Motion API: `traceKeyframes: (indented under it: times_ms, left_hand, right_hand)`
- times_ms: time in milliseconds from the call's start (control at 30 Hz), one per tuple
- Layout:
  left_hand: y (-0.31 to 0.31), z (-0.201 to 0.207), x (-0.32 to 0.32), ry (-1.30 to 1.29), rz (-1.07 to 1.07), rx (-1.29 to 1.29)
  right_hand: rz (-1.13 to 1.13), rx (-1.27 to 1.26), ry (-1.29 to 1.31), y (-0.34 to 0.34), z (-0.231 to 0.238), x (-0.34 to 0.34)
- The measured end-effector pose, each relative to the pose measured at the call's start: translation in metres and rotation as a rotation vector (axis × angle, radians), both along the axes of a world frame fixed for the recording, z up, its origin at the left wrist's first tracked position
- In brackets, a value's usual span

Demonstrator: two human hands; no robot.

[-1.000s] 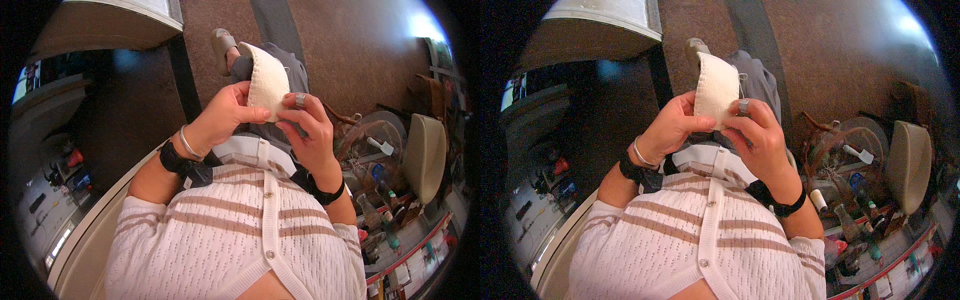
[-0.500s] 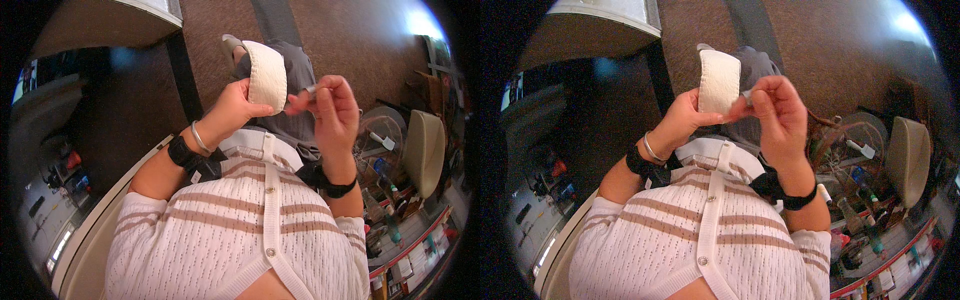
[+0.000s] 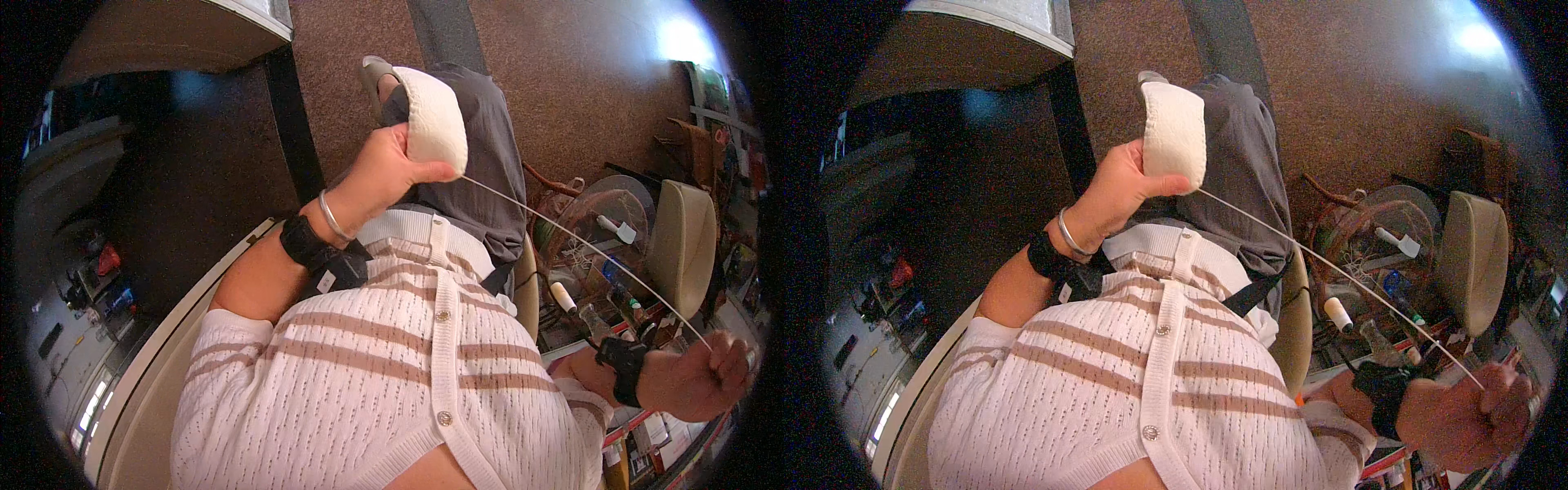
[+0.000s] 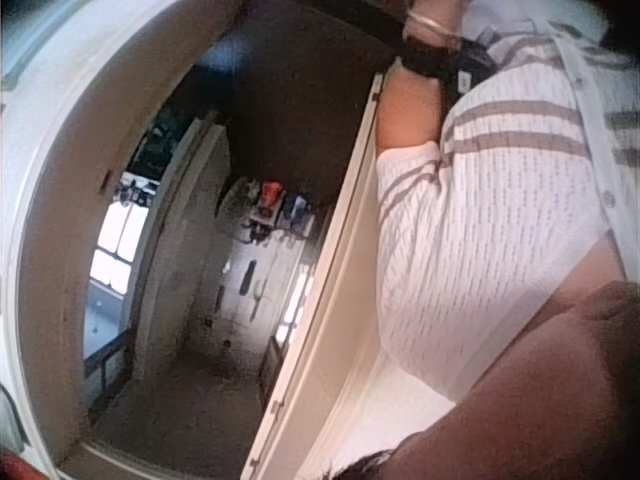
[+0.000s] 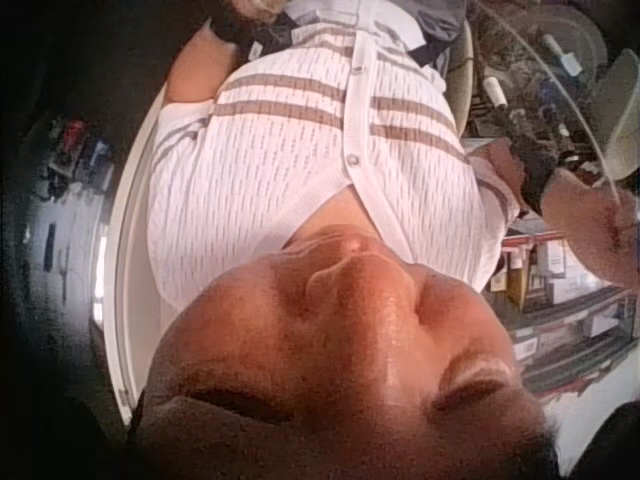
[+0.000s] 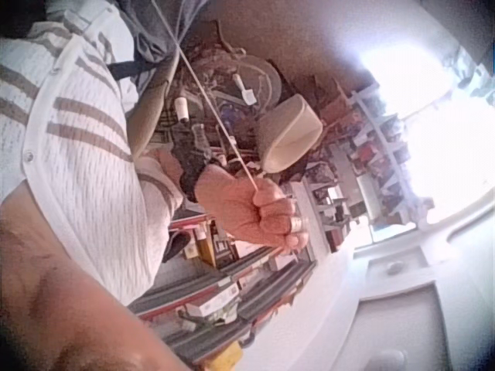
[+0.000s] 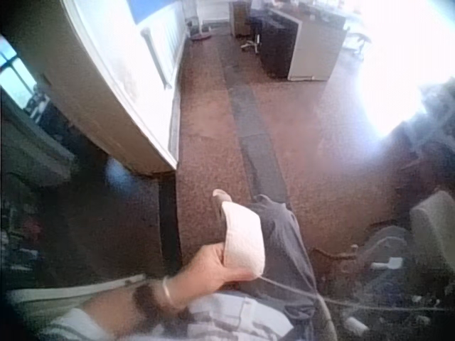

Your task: The person sews along the edge of a white shoe insole using a needle and thread, pulling the thread tight through each stitch and occasionally reaching for more thread or adjusting the insole.

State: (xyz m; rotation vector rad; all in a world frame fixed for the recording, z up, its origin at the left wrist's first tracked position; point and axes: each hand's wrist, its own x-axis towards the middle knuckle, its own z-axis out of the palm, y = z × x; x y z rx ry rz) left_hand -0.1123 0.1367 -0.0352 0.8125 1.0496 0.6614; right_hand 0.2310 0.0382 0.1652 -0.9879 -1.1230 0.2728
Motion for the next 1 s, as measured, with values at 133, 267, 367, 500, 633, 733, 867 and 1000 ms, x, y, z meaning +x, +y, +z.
traceKeyframes:
  times_ms: [133, 267, 367, 500, 633, 733, 867, 1000]
  left_hand:
    - [0.002, 0.003, 0.013, -0.046, -0.023, 0.11]
    - [0.01, 0.005, 0.016, -0.033, -0.033, 0.159]
    - [0.011, 0.009, 0.019, -0.068, -0.017, 0.177]
    - [0.013, 0.005, 0.017, 0.118, -0.018, 0.267]
    - [0.017, 0.004, 0.013, 0.201, -0.016, 0.321]
    - [0.016, 0.002, 0.019, 0.218, -0.028, 0.343]
    - [0.015, -0.003, 0.028, 0.018, -0.046, 0.228]
    - [0.013, 0.006, 0.031, -0.03, -0.139, -0.072]
  right_hand:
    - [-0.65, -0.202, -0.778, 0.006, 0.006, -0.023]
    - [-0.906, -0.176, -1.245, 0.0, 0.009, -0.008]
    - [-0.726, -0.154, -1.03, -0.017, 0.007, 0.024]
    - [-0.767, -0.23, -0.919, -0.031, 0.003, 0.039]
    - [-0.988, -0.22, -1.155, -0.026, 0.004, 0.041]
    - [-1.268, -0.273, -1.523, -0.03, 0.002, 0.07]
    - [-1.279, -0.431, -1.539, -0.023, -0.02, 0.068]
    - [-0.621, -0.477, -0.085, 0.029, -0.063, -0.038]
